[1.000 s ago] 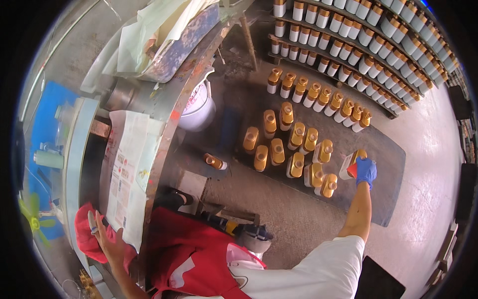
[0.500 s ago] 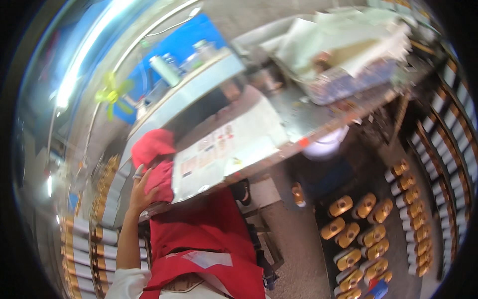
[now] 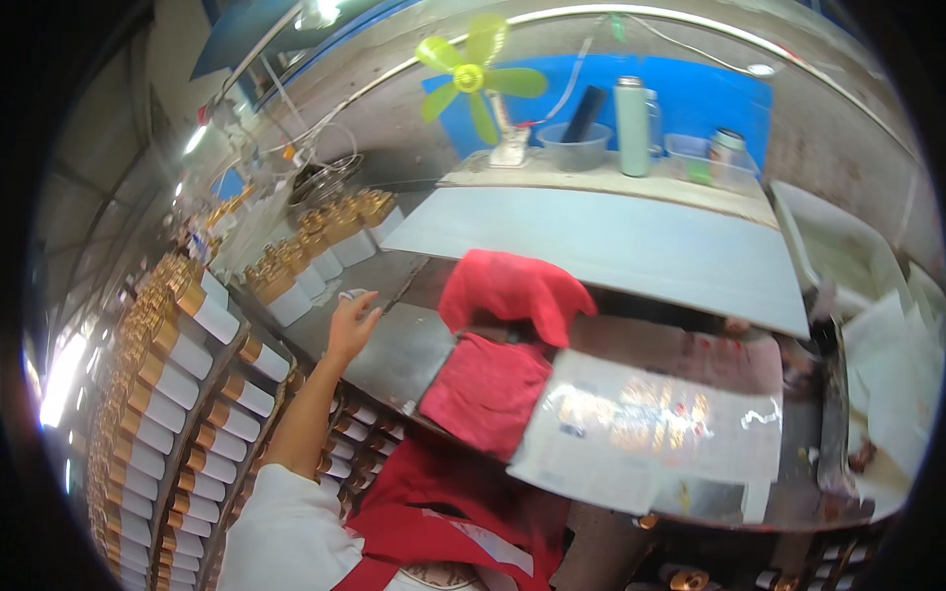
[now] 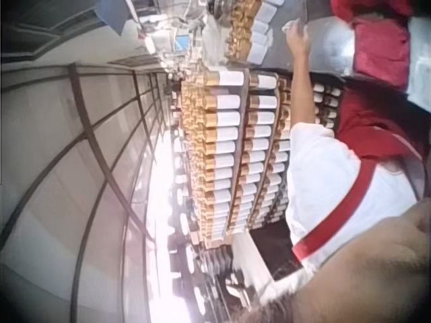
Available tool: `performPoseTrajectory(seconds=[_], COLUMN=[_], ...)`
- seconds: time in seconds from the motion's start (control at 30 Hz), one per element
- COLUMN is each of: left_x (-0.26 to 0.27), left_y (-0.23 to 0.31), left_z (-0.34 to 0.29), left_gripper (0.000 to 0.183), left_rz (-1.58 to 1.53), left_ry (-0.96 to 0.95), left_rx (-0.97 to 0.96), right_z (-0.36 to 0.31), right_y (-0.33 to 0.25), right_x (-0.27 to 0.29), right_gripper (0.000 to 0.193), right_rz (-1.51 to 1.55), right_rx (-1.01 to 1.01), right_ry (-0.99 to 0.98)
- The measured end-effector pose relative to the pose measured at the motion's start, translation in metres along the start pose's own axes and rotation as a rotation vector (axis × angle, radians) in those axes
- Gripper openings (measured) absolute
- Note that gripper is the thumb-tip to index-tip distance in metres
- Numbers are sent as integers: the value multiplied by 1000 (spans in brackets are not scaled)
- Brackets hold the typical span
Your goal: The person applies labels to white and gold bottles using a red cloth for support. They smooth the labels with gloved hands, peel off backing strips, and place the finished bottles onto a nearby rack.
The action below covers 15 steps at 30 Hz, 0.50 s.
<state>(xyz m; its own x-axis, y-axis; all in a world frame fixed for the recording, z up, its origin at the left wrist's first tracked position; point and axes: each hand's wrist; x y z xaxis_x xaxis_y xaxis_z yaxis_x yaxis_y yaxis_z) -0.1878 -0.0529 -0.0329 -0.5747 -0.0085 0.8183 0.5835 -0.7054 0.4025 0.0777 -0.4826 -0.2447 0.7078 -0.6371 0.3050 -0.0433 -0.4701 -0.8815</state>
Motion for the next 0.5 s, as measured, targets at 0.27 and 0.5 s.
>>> performPoseTrajectory(seconds=[0.27,0.5], left_x=[49,127], left_y=[-171,-225], left_z=[86,126], left_gripper=[47,40], left_rz=[446,795], left_ry=[182,280], left_rx=[539,1056], right_z=[69,53], right_y=[-113,-118], right_x=[-94,-54], right_gripper=[30,27], right_rz=[126,264], right_rx=[-53,-240], right_ry=[-224,-35])
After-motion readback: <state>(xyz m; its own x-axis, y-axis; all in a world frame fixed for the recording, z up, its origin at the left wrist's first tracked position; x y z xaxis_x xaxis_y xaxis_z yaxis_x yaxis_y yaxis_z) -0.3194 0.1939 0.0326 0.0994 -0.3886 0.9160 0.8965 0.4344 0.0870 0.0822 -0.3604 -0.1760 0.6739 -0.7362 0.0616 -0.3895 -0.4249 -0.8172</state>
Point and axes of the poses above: each hand's wrist, its own z-axis towards the middle knuckle, its own x-axis out of the back of the hand, y = z × x, and after that the axes turned 9 degrees about -y, right-handed
